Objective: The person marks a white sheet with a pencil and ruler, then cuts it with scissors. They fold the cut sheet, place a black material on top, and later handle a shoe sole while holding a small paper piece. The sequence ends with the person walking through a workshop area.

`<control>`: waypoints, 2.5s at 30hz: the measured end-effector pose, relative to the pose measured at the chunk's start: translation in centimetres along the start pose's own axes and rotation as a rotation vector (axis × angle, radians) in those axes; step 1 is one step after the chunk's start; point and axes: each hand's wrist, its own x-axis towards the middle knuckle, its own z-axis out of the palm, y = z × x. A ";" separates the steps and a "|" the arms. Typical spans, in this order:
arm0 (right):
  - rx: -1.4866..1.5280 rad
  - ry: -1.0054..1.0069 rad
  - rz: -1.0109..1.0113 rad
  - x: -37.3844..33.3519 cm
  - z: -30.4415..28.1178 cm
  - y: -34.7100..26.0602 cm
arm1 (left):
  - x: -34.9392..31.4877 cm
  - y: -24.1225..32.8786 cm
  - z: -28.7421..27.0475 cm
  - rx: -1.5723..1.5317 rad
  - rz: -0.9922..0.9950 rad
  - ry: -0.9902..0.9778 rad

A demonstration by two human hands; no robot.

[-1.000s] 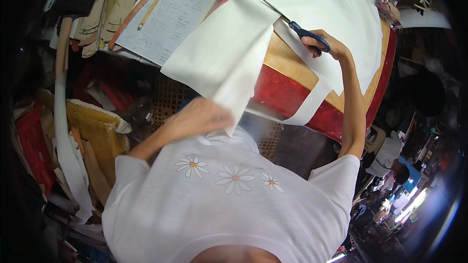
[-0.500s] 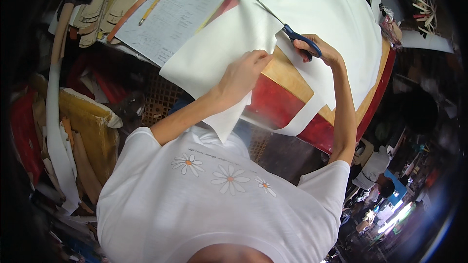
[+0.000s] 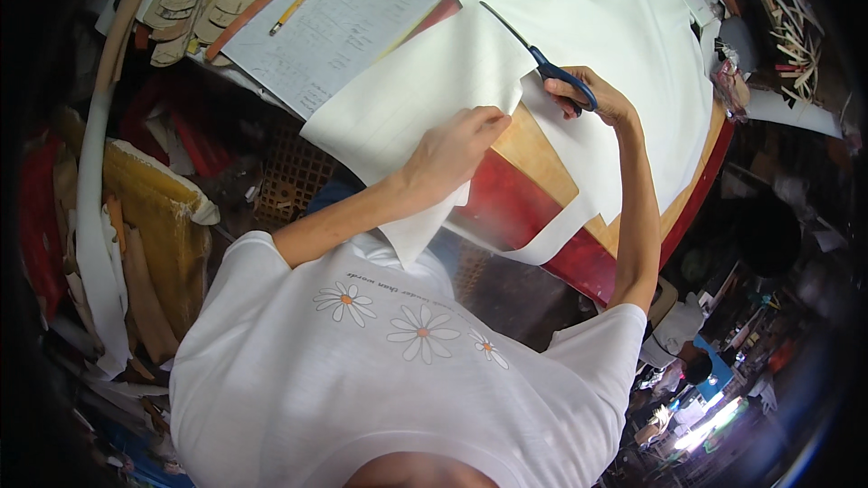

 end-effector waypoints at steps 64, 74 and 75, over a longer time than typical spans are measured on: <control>0.304 0.881 -0.443 -7.0 18.8 7.1 | 3.7 -12.4 -7.5 -0.046 -0.441 -0.108; -0.767 1.277 -0.325 -5.4 19.2 6.4 | 9.8 -0.2 -10.4 0.126 0.270 0.129; -0.740 1.176 -0.237 -5.9 18.7 6.1 | 11.4 2.6 -11.6 0.274 0.368 0.171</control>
